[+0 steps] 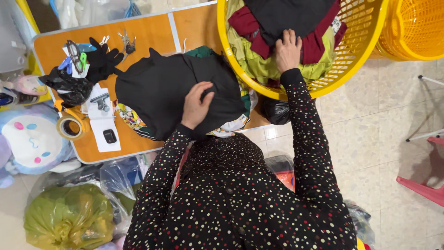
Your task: The person opens a black plastic bag on the table, then takes garments one at a time from a yellow laundry basket and stacks them on the table, smoothing each item flat with both hands before adding the next piece.
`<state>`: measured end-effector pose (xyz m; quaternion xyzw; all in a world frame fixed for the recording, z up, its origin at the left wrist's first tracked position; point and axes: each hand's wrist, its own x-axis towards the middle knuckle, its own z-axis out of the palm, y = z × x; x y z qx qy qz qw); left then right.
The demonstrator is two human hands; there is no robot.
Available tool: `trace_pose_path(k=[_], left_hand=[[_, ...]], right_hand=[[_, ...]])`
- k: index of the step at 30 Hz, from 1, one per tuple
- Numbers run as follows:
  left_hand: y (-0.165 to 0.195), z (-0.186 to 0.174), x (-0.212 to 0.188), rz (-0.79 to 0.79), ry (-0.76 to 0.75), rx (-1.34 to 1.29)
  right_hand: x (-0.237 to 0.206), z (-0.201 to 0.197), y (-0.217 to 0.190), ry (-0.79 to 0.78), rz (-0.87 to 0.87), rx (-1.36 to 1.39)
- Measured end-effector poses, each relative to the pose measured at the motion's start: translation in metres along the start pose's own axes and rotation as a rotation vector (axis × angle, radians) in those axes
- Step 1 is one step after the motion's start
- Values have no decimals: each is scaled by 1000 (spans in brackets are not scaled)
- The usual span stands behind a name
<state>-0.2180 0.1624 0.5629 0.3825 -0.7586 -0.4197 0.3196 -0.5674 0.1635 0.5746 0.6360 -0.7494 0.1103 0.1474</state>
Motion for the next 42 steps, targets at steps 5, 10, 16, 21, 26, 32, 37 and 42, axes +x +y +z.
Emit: trace_pose_path(k=[5, 10, 16, 21, 26, 32, 37, 42], left_hand=[[16, 29, 16, -278, -129, -461], [10, 29, 23, -801, -152, -1176], [-17, 16, 7, -393, -250, -885], [-27, -3, -27, -338, -128, -783], [-25, -35, -48, -308, 98, -898], [-34, -86, -26, -338, 339, -940], [-19, -119, -12, -207, 423, -792], [-2, -139, -31, -14, 448, -413]], right_hand=[[-4, -27, -14, -15, 43, 719], [-59, -74, -81, -426, -234, 1053], [-111, -73, -153, -143, -402, 1149], [-132, -34, -174, 366, -249, 760], [-135, 8, -150, 4, -1, 503], [-92, 6, -117, -40, 19, 622], [-51, -42, -117, 87, -50, 625], [-58, -65, -111, 290, -299, 644]])
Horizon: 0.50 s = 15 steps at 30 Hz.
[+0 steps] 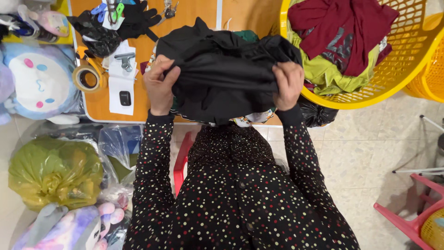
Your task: The person opens a black plastic bag on the table, then takes garments one at a time from a yellow laundry basket and stacks them on the table, smoothing each item flat with both hands before adding the next piece.
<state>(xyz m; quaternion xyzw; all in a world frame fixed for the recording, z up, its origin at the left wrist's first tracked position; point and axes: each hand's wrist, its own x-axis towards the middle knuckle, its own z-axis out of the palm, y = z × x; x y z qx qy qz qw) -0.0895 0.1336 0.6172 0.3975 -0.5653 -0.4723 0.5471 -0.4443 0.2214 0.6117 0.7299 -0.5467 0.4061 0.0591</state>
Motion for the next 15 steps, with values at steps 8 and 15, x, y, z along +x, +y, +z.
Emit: trace_pose_path(k=[8, 15], left_hand=[[-31, 35, -43, 81, -109, 955], [-84, 89, -62, -151, -597, 1317]], right_hand=[[-65, 22, -9, -754, 97, 71], [-51, -15, 46, -355, 643, 363]])
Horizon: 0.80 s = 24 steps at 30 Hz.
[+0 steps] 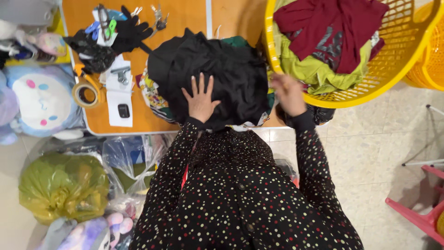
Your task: The person opens a black plastic bag on the table, then takes garments one at a time from a yellow laundry basket and stacks them on the table, smoothing each item flat with both hands before adding the next piece.
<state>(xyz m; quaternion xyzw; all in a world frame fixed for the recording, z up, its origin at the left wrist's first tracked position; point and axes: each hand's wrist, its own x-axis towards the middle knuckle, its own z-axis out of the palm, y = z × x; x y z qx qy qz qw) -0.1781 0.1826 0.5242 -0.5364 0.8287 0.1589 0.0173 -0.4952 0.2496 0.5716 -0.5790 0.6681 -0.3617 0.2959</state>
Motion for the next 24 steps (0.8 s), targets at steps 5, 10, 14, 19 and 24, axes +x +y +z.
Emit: trace_pose_path(k=[5, 10, 14, 19, 24], left_hand=[[-25, -3, -4, 10, -37, -33], [-32, -21, -17, 115, 241, -304], [-8, -37, -21, 151, 394, -647], [38, -62, -1, -35, 61, -1358], [51, -85, 17, -607, -738, -2117]], right_hand=[[59, -64, 28, 373, 111, -242], [89, -59, 47, 268, -180, -1007], [103, -41, 40, 311, -253, -741], [71, -3, -7, 610, -28, -1], [-20, 56, -95, -135, -747, 32]])
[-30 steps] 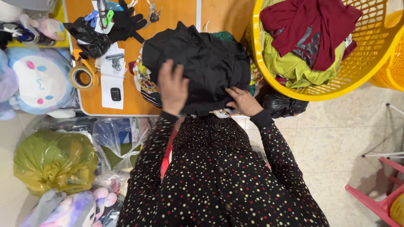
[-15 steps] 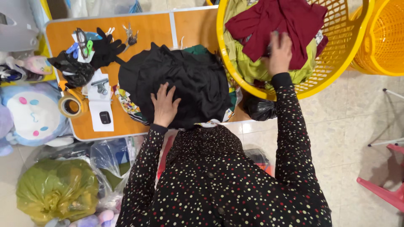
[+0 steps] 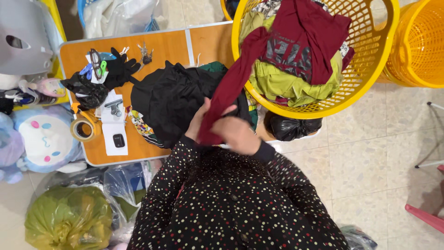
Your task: The person opens a black plastic bag on the table, then takes garments one at a time from a yellow laundry basket and stacks them on the table, smoothing each item flat with both hands before adding the next piece.
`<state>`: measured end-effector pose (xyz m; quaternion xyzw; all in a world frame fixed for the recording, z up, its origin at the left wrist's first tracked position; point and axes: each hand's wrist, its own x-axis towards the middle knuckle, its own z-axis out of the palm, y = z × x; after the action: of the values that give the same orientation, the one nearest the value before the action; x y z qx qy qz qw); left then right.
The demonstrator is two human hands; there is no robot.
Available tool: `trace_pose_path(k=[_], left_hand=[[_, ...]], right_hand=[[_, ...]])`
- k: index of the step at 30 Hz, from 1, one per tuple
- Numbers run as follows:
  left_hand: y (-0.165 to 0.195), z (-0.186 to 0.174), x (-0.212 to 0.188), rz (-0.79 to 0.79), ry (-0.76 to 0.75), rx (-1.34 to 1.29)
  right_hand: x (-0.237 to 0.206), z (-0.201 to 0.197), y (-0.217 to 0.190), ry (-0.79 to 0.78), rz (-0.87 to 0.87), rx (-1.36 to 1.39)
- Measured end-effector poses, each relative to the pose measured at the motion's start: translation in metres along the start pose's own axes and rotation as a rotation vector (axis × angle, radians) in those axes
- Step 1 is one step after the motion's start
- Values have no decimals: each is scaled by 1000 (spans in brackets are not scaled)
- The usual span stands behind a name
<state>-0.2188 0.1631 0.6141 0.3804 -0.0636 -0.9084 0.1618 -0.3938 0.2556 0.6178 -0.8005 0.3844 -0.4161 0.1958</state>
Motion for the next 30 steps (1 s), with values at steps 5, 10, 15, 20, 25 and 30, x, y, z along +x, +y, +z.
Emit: trace_pose_path(k=[5, 10, 15, 20, 25, 30], left_hand=[[11, -17, -10, 552, -111, 520], [24, -71, -78, 626, -36, 634], [29, -93, -153, 1034, -403, 212], [45, -85, -166, 1393, -19, 259], [26, -66, -103, 1137, 257, 619], [2, -32, -44, 1086, 366, 961]], right_hand=[[-4, -5, -25, 181, 251, 28], [-11, -58, 27, 416, 630, -204], [-18, -83, 95, 219, 369, -1051], [-21, -51, 117, 200, 665, -495], [-18, -32, 120, 379, 625, -445], [-17, -60, 148, 174, 987, -441]])
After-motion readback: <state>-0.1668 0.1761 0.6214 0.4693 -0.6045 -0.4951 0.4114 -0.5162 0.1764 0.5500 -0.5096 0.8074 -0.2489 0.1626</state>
